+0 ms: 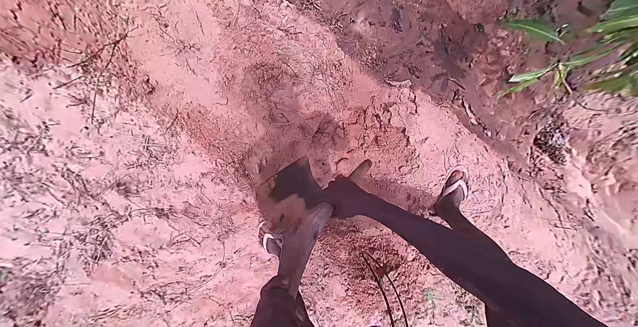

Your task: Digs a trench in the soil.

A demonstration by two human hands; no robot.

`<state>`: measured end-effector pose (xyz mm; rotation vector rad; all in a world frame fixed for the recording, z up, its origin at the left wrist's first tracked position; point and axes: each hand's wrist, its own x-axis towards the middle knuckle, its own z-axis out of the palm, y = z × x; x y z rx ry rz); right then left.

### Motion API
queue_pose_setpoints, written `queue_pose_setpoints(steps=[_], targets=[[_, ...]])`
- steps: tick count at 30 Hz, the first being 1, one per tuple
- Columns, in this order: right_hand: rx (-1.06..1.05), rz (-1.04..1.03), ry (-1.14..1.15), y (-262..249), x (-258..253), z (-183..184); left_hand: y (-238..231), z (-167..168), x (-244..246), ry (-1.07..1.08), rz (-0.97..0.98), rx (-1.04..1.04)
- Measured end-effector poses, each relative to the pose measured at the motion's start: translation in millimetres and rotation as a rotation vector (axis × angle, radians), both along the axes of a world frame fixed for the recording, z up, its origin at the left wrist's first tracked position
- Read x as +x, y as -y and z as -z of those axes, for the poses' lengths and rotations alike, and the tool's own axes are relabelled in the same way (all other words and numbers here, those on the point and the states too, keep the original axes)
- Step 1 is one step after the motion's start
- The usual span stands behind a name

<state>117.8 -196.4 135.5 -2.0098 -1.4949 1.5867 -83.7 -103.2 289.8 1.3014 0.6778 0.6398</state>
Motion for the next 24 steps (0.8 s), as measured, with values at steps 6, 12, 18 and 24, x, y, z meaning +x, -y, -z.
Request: queue_pose_setpoints(steps=[6, 12, 18, 24], targets=[[-0.494, 0.054, -0.119, 107.7, -80.4, 30.8, 26.4, 107.4, -62.8, -0.082, -0.154, -0.489], [-0.351, -0.025, -0.206, 52.8, -136.8, 78.4, -19.4, 140.6, -153.7, -0.124, -0.246, -0.398], [-0.279, -0.259, -0.224, -53.3, -166.3, 161.7, -77.6, 180.8, -244.8, -0.220, -0.652, -0.494], [-0.258, -0.084, 0.038, -46.1, -82.4, 202.4, -40.6, 297.7, -194.2, -0.353, -0.631, -0.782]])
